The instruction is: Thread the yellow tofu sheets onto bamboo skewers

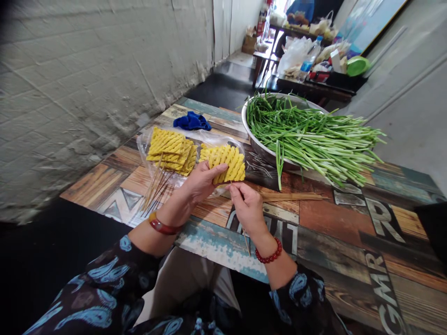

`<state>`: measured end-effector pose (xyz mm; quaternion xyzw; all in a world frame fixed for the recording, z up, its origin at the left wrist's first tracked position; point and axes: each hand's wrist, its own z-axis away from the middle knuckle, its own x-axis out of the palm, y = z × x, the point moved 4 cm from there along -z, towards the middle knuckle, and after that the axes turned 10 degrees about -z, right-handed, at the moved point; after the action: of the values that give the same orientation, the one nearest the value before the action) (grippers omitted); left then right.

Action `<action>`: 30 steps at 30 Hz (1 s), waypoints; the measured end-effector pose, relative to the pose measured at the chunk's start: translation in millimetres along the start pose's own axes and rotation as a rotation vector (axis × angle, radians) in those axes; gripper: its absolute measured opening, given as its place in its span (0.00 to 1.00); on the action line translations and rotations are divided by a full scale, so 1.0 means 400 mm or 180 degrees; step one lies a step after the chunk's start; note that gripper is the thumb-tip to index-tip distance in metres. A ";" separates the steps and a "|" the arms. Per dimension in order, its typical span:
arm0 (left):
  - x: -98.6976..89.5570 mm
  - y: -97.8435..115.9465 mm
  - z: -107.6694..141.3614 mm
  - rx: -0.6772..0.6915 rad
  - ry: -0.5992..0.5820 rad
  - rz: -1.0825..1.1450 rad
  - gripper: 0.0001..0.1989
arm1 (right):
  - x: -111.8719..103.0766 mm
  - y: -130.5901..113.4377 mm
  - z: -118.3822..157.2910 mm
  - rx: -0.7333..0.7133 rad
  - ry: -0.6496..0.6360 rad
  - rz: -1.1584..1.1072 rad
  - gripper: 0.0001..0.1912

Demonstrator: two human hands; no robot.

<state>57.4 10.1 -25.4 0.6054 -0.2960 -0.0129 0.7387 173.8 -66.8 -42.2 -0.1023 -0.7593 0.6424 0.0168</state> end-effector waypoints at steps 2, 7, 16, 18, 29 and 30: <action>0.001 0.000 0.000 0.0013 -0.0013 -0.0007 0.17 | 0.001 0.000 0.000 0.0033 -0.0003 -0.0006 0.16; -0.001 0.005 -0.003 -0.0005 0.0060 0.0027 0.17 | 0.002 -0.007 0.000 0.0010 -0.0004 0.0032 0.15; -0.019 0.010 -0.014 0.0186 0.0282 0.0211 0.22 | 0.003 -0.008 0.002 0.0018 -0.0070 0.0114 0.15; -0.018 0.008 -0.013 0.0203 0.0281 0.0183 0.21 | 0.004 -0.007 0.003 0.0024 -0.0088 0.0115 0.15; -0.008 0.003 -0.011 0.0233 0.0128 0.0080 0.18 | 0.009 0.003 0.001 -0.0005 -0.0040 0.0057 0.15; -0.006 0.003 -0.010 0.0221 0.0115 0.0082 0.19 | 0.010 0.005 0.001 -0.0007 -0.0037 0.0046 0.15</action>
<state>56.7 14.9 -25.8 0.6270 -0.2907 0.0179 0.7226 170.3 -66.3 -44.4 -0.1040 -0.7594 0.6422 0.0077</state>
